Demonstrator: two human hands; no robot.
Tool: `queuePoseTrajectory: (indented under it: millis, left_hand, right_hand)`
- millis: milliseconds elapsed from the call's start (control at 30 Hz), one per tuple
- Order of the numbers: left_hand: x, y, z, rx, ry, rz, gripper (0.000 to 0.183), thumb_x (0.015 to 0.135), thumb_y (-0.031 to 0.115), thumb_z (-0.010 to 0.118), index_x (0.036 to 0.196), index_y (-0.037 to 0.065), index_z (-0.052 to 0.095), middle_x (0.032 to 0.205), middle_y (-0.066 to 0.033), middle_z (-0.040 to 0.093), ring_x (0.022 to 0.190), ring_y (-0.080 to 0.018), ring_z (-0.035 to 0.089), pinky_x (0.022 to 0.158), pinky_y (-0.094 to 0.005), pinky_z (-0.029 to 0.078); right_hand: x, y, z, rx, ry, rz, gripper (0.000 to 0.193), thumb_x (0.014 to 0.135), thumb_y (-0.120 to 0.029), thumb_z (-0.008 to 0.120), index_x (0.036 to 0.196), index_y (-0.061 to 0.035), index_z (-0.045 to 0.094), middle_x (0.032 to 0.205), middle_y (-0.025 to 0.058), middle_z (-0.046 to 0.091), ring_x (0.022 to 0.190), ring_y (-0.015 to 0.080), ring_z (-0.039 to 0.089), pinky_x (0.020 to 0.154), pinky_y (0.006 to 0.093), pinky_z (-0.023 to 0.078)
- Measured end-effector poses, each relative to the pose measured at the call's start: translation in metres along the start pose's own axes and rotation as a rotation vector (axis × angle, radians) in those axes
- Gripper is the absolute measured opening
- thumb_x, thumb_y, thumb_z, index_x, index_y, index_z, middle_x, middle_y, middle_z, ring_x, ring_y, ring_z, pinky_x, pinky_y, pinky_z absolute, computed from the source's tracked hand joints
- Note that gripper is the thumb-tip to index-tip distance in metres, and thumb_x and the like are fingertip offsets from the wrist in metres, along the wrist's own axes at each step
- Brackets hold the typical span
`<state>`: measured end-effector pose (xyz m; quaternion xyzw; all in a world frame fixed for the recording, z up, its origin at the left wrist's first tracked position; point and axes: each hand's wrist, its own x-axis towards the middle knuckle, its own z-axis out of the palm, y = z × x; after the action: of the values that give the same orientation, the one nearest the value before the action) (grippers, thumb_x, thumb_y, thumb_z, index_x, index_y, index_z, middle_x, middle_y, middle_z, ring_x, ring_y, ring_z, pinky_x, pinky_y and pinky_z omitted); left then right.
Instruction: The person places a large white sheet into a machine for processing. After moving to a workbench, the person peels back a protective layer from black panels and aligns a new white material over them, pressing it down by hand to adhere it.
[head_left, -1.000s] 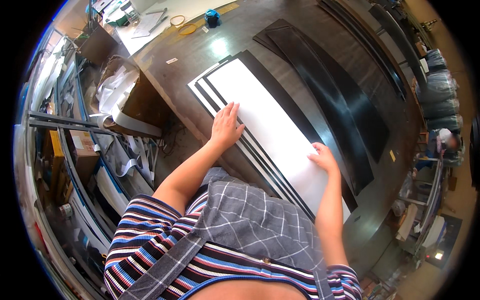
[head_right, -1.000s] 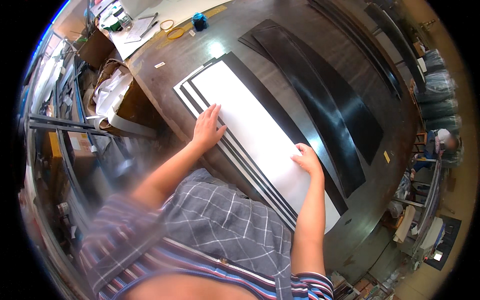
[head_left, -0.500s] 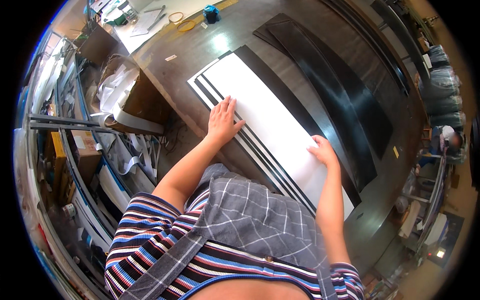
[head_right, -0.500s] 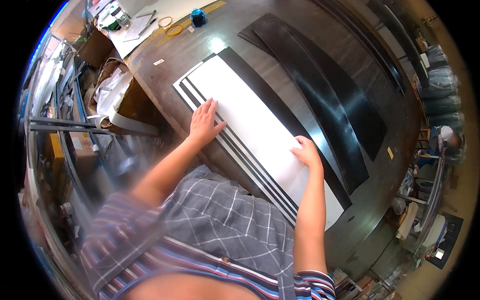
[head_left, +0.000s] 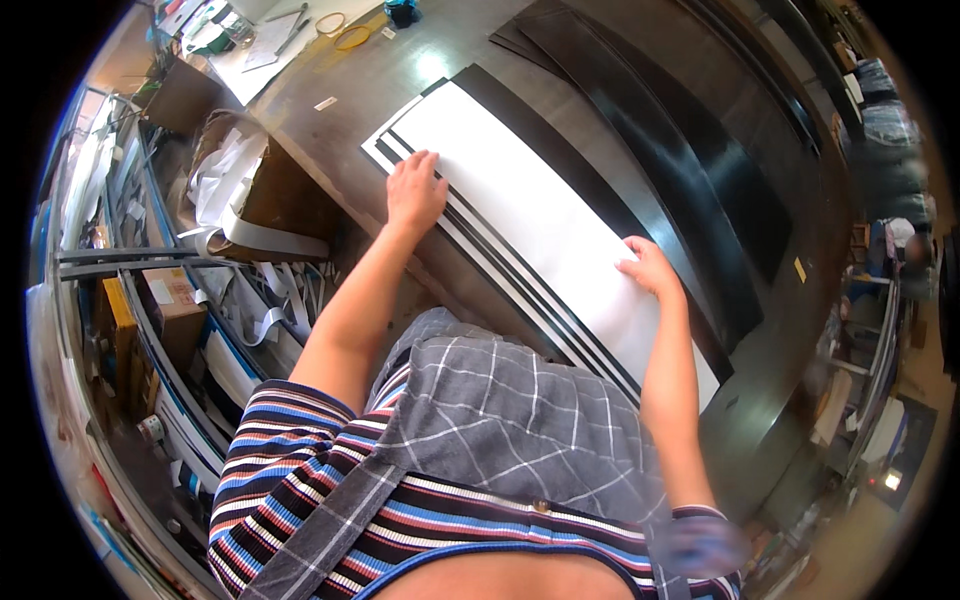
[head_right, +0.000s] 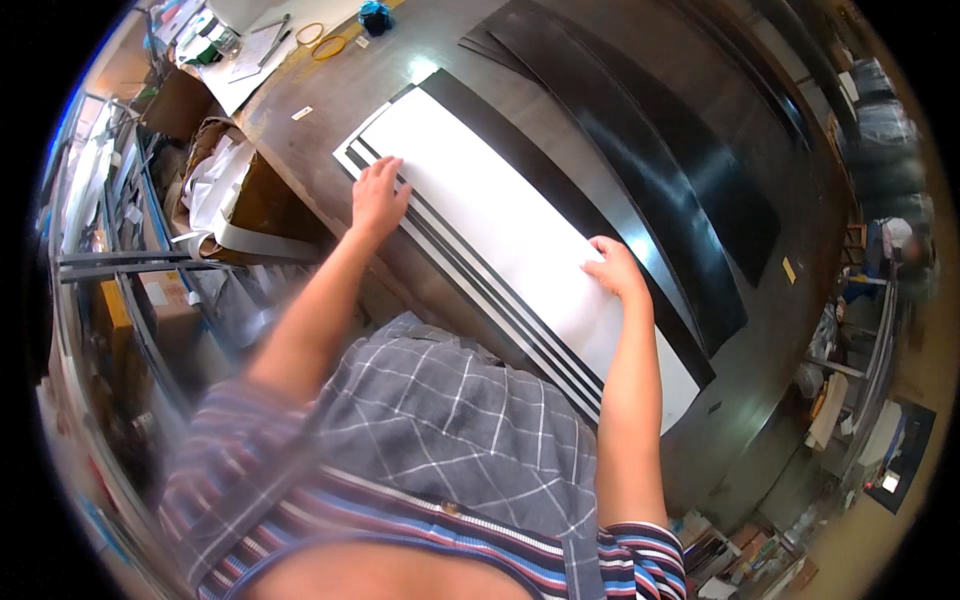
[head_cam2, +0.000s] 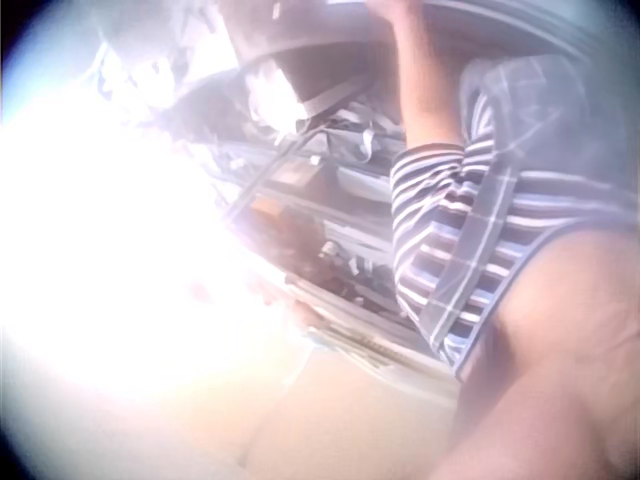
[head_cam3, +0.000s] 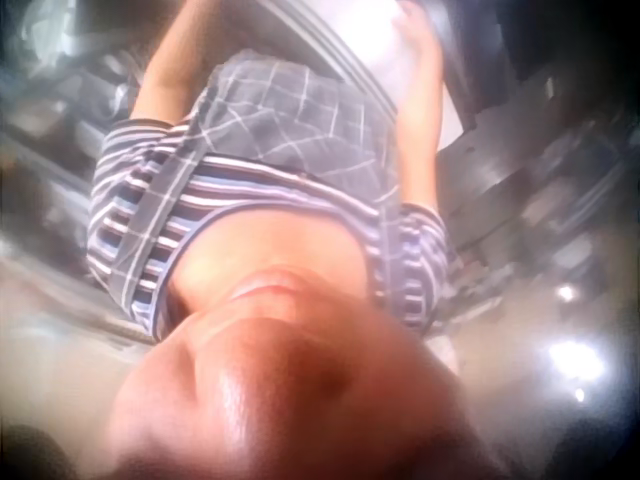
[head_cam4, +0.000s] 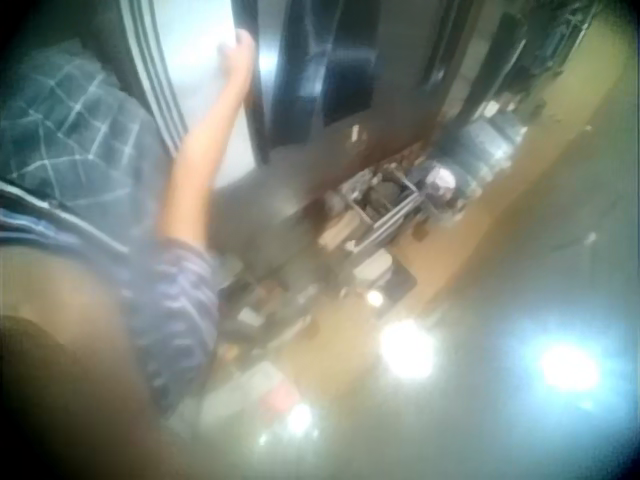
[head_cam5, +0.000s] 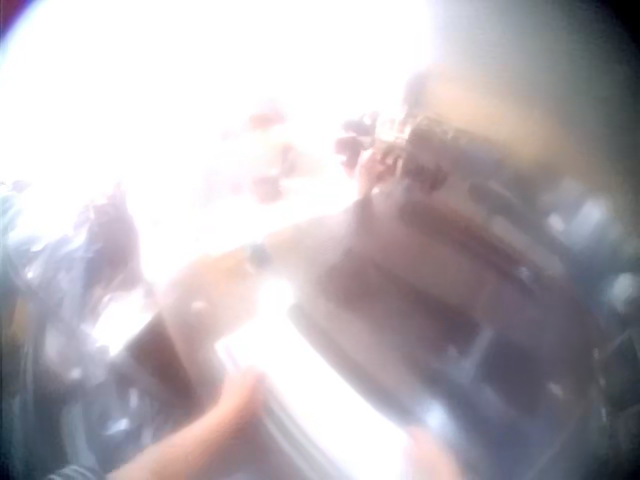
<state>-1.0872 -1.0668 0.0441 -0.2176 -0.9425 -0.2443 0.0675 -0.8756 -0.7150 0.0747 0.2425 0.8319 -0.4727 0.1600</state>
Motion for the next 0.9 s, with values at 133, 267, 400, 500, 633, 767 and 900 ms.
queuePoseTrajectory:
  millis: [133, 267, 400, 500, 633, 767, 900]
  left_hand:
    - [0.009, -0.002, 0.018, 0.041, -0.005, -0.001, 0.039, 0.079, 0.018, 0.064, 0.117, 0.008, 0.06, 0.125, -0.0104, 0.055, 0.114, -0.0314, 0.051, 0.096, -0.0424, 0.041]
    - [0.017, -0.002, 0.021, 0.059, -0.034, 0.014, 0.036, 0.079, 0.018, 0.064, 0.114, 0.007, 0.061, 0.121, -0.0103, 0.056, 0.112, -0.031, 0.052, 0.094, -0.0406, 0.043]
    - [0.018, -0.001, 0.024, 0.079, -0.036, 0.019, 0.034, 0.079, 0.018, 0.063, 0.112, 0.008, 0.061, 0.118, -0.0095, 0.056, 0.11, -0.0309, 0.052, 0.093, -0.0405, 0.043]
    - [0.021, -0.003, 0.021, 0.079, -0.06, -0.01, 0.034, 0.08, 0.018, 0.063, 0.113, 0.009, 0.06, 0.12, -0.0084, 0.055, 0.11, -0.0304, 0.051, 0.094, -0.0402, 0.042]
    - [0.02, 0.0, 0.019, 0.103, -0.079, -0.019, 0.035, 0.08, 0.019, 0.063, 0.113, 0.009, 0.06, 0.121, -0.0087, 0.054, 0.111, -0.0305, 0.051, 0.095, -0.0402, 0.042]
    - [0.023, -0.003, 0.025, 0.108, -0.086, -0.025, 0.036, 0.079, 0.02, 0.063, 0.114, 0.009, 0.06, 0.122, -0.0094, 0.054, 0.112, -0.0308, 0.05, 0.096, -0.0405, 0.042]
    - [0.03, -0.006, 0.028, 0.128, -0.148, -0.063, 0.037, 0.08, 0.021, 0.062, 0.116, 0.011, 0.059, 0.124, -0.0111, 0.054, 0.115, -0.0327, 0.049, 0.098, -0.0409, 0.04]
  right_hand:
    - [0.002, 0.025, -0.004, -0.019, 0.023, 0.01, 0.031, 0.076, -0.009, 0.068, 0.105, 0.0005, 0.062, 0.097, 0.0114, 0.066, 0.089, 0.0209, 0.063, 0.083, 0.0317, 0.048]
    - [-0.001, 0.022, -0.009, 0.005, -0.004, 0.078, 0.033, 0.077, -0.01, 0.068, 0.108, 0.0012, 0.061, 0.101, 0.0132, 0.066, 0.092, 0.0231, 0.063, 0.085, 0.0324, 0.048]
    - [-0.001, 0.028, -0.01, -0.028, 0.013, 0.074, 0.031, 0.078, -0.01, 0.068, 0.106, -0.0001, 0.062, 0.099, 0.0131, 0.066, 0.091, 0.0227, 0.063, 0.085, 0.0331, 0.048]
    - [0.001, 0.026, -0.013, -0.027, -0.013, 0.068, 0.031, 0.077, -0.011, 0.068, 0.106, -0.0004, 0.062, 0.1, 0.0132, 0.066, 0.091, 0.0233, 0.063, 0.085, 0.0333, 0.048]
    - [-0.002, 0.025, -0.008, -0.065, 0.053, 0.024, 0.027, 0.078, -0.008, 0.067, 0.103, -0.0001, 0.061, 0.095, 0.0102, 0.066, 0.088, 0.0194, 0.061, 0.081, 0.0311, 0.047]
    - [-0.005, 0.023, -0.007, -0.088, 0.075, 0.029, 0.03, 0.077, -0.012, 0.069, 0.103, 0.0001, 0.061, 0.095, 0.0116, 0.066, 0.089, 0.0206, 0.062, 0.082, 0.0323, 0.047]
    - [-0.022, 0.035, -0.016, -0.124, 0.149, 0.087, 0.04, 0.071, -0.022, 0.074, 0.103, -0.0007, 0.064, 0.101, 0.016, 0.066, 0.093, 0.0276, 0.063, 0.084, 0.0354, 0.049]
